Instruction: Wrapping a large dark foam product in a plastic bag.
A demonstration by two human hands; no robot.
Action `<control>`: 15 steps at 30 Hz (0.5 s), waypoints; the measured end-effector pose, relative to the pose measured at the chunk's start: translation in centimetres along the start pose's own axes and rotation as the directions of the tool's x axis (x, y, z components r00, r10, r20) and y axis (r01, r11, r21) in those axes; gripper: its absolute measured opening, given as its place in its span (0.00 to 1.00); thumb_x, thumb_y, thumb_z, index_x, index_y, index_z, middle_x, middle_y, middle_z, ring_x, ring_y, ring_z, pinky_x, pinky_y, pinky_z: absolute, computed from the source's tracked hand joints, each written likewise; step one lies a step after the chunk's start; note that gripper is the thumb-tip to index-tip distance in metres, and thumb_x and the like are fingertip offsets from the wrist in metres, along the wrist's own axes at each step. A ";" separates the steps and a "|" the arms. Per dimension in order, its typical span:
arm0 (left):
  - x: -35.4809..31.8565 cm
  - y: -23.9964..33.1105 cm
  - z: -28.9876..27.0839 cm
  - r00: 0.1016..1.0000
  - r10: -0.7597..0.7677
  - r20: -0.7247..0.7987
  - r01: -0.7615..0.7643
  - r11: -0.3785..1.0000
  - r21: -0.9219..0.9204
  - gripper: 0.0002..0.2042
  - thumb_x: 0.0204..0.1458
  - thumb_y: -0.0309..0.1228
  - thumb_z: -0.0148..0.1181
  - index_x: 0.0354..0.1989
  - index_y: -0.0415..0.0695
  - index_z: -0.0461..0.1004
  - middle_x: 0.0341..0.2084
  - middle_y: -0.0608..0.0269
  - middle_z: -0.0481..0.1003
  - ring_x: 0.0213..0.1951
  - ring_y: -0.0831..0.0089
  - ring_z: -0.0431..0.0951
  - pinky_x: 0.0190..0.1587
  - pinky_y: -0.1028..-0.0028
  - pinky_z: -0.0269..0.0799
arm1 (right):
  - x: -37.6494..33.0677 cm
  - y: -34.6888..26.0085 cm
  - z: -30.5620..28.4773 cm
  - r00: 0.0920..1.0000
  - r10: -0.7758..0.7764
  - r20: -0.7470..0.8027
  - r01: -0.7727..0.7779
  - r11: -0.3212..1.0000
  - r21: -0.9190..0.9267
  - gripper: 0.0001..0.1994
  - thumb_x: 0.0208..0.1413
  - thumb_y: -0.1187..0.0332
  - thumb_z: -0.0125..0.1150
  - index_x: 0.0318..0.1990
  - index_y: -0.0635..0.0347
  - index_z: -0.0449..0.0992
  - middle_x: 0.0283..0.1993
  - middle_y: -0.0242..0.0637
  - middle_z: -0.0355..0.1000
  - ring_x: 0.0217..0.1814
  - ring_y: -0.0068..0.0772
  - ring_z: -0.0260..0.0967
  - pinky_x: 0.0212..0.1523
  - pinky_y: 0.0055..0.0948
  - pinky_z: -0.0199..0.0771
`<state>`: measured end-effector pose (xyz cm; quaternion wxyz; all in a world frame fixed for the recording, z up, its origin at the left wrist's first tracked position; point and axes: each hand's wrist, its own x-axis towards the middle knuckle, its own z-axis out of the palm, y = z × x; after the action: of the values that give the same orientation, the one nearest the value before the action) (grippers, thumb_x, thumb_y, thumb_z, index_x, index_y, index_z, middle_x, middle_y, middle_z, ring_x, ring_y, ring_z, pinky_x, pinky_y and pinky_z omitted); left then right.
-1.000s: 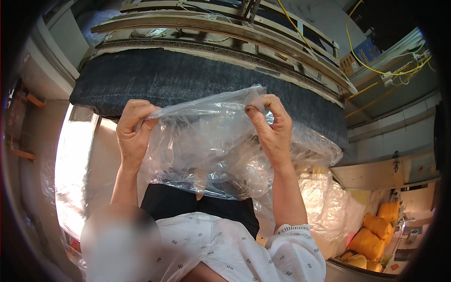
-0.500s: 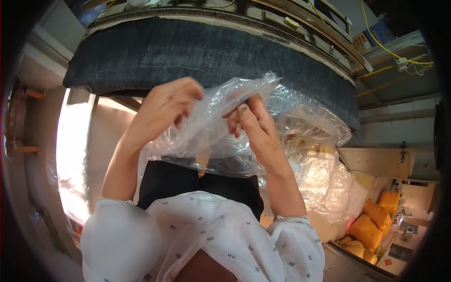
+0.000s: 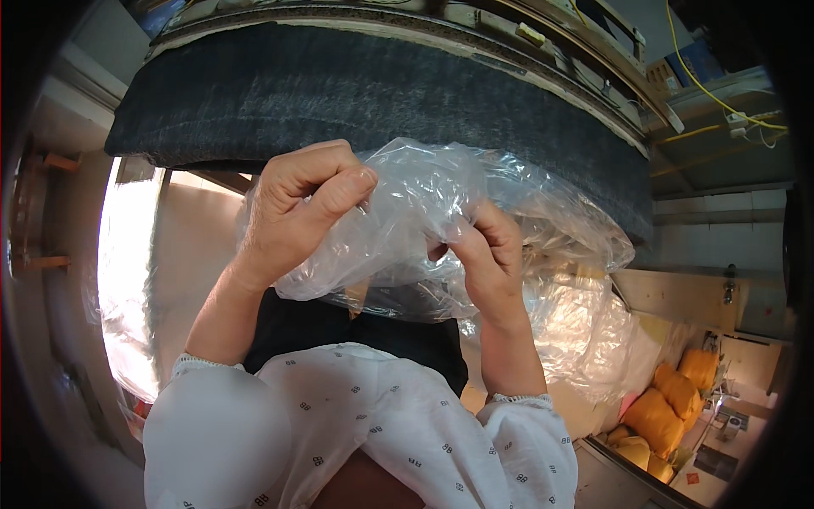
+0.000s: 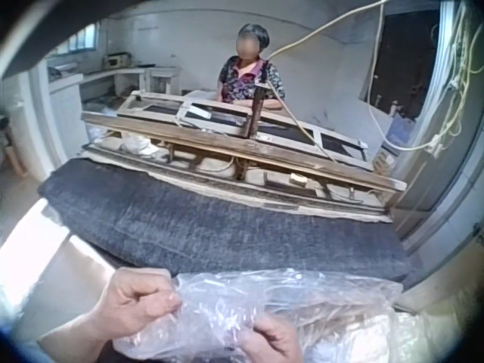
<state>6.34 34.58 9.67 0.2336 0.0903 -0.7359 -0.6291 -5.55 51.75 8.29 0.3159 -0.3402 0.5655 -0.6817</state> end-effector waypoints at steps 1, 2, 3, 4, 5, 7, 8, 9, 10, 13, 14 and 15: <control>0.1 0.2 -0.2 1.000 -0.007 -0.009 0.007 1.000 -0.009 0.10 0.53 0.29 0.56 0.23 0.38 0.73 0.19 0.69 0.69 0.24 0.83 0.66 0.27 0.81 0.61 | -0.1 0.0 -0.2 0.999 0.005 0.039 -0.007 0.999 0.041 0.06 0.55 0.74 0.50 0.31 0.65 0.72 0.26 0.32 0.70 0.28 0.19 0.67 0.30 0.21 0.68; 0.1 0.1 -0.2 1.000 0.006 -0.015 -0.006 1.000 0.021 0.10 0.52 0.29 0.56 0.21 0.38 0.74 0.18 0.70 0.69 0.23 0.85 0.64 0.26 0.82 0.59 | -0.2 0.0 -0.4 0.997 0.009 0.077 -0.015 0.997 0.081 0.06 0.55 0.74 0.51 0.31 0.65 0.72 0.26 0.32 0.70 0.27 0.19 0.66 0.30 0.21 0.68; 0.1 0.0 -0.2 1.000 0.006 -0.012 -0.006 1.000 0.024 0.10 0.52 0.29 0.56 0.21 0.38 0.74 0.18 0.70 0.69 0.23 0.85 0.64 0.26 0.82 0.59 | -0.2 -0.2 -0.5 0.997 0.007 0.075 -0.013 0.996 0.085 0.06 0.55 0.74 0.51 0.31 0.65 0.72 0.26 0.32 0.70 0.27 0.19 0.66 0.30 0.21 0.68; 0.2 -0.2 0.0 0.998 0.045 -0.038 -0.046 0.999 -0.016 0.10 0.53 0.30 0.56 0.22 0.39 0.73 0.18 0.71 0.68 0.22 0.85 0.64 0.26 0.82 0.59 | -0.4 -0.5 -0.6 0.996 0.025 0.081 -0.035 0.991 0.128 0.05 0.55 0.74 0.51 0.30 0.65 0.72 0.26 0.32 0.70 0.28 0.19 0.66 0.30 0.20 0.67; 0.3 -0.3 0.2 0.995 0.083 -0.062 -0.087 0.995 -0.057 0.10 0.53 0.30 0.55 0.22 0.40 0.73 0.18 0.72 0.68 0.22 0.85 0.63 0.26 0.83 0.58 | -0.6 -0.6 -0.8 0.996 0.043 0.084 -0.056 0.984 0.169 0.05 0.54 0.74 0.51 0.30 0.65 0.72 0.27 0.31 0.70 0.28 0.18 0.66 0.30 0.20 0.67; 0.3 -0.7 0.4 0.996 0.026 -0.080 -0.034 0.995 -0.095 0.10 0.55 0.32 0.54 0.24 0.42 0.73 0.18 0.73 0.67 0.22 0.86 0.62 0.26 0.83 0.58 | -1.1 -0.1 -1.5 0.997 -0.047 0.058 0.043 0.997 0.068 0.04 0.53 0.75 0.52 0.30 0.65 0.72 0.27 0.32 0.70 0.28 0.19 0.65 0.30 0.19 0.66; 0.4 -1.0 0.3 0.994 -0.031 -0.106 0.016 0.991 -0.133 0.09 0.56 0.34 0.53 0.26 0.44 0.73 0.19 0.73 0.67 0.21 0.86 0.62 0.26 0.83 0.59 | -1.3 0.0 -2.0 0.990 -0.133 0.053 0.136 0.990 -0.044 0.03 0.52 0.75 0.53 0.29 0.65 0.71 0.27 0.32 0.69 0.28 0.19 0.65 0.30 0.19 0.65; 0.3 -1.8 -1.1 0.984 -0.003 -0.175 -0.008 0.998 -0.060 0.09 0.57 0.37 0.51 0.31 0.47 0.72 0.22 0.73 0.68 0.23 0.86 0.64 0.27 0.84 0.60 | -1.7 0.3 -2.5 0.990 -0.140 0.013 0.141 0.988 -0.067 0.03 0.52 0.75 0.53 0.29 0.65 0.71 0.27 0.32 0.69 0.28 0.19 0.65 0.30 0.19 0.65; 0.4 -1.2 -1.8 0.863 -0.235 -0.447 0.166 0.968 -0.189 0.09 0.57 0.40 0.51 0.35 0.49 0.72 0.28 0.71 0.69 0.29 0.84 0.68 0.31 0.81 0.66 | -2.0 0.7 -2.9 0.979 -0.195 -0.062 0.169 0.941 -0.293 0.02 0.51 0.76 0.54 0.29 0.64 0.71 0.28 0.33 0.69 0.28 0.20 0.65 0.30 0.18 0.64; 1.9 -2.0 -8.3 0.746 -0.098 -0.659 -0.058 0.976 -0.212 0.21 0.59 0.40 0.48 0.57 0.43 0.64 0.45 0.64 0.71 0.41 0.77 0.74 0.41 0.78 0.73 | -4.7 2.4 -6.6 0.918 -0.292 -0.268 0.054 0.762 -0.645 0.05 0.48 0.76 0.57 0.34 0.63 0.72 0.33 0.36 0.67 0.32 0.28 0.66 0.35 0.24 0.66; 2.7 -3.3 -7.7 0.769 -0.113 -0.629 -0.060 0.967 -0.247 0.21 0.59 0.40 0.48 0.57 0.43 0.64 0.45 0.64 0.71 0.41 0.77 0.74 0.41 0.78 0.73 | -5.9 3.1 -8.6 0.861 -0.381 -0.337 -0.048 0.598 -0.800 0.09 0.47 0.75 0.59 0.38 0.62 0.71 0.37 0.38 0.66 0.39 0.33 0.65 0.40 0.28 0.65; 1.5 -5.9 -12.1 0.808 -0.205 -0.553 -0.050 0.911 -0.410 0.21 0.59 0.40 0.48 0.57 0.42 0.64 0.46 0.63 0.71 0.42 0.76 0.74 0.42 0.78 0.72 | -7.3 3.4 -10.6 0.794 -0.477 -0.377 -0.173 0.417 -0.892 0.14 0.45 0.75 0.60 0.41 0.62 0.69 0.42 0.41 0.65 0.45 0.37 0.64 0.46 0.32 0.65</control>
<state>9.60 22.16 5.52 0.4352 0.2595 -0.4770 -0.7181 -9.93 63.00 2.81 -0.1719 -0.2806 0.8692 -0.3690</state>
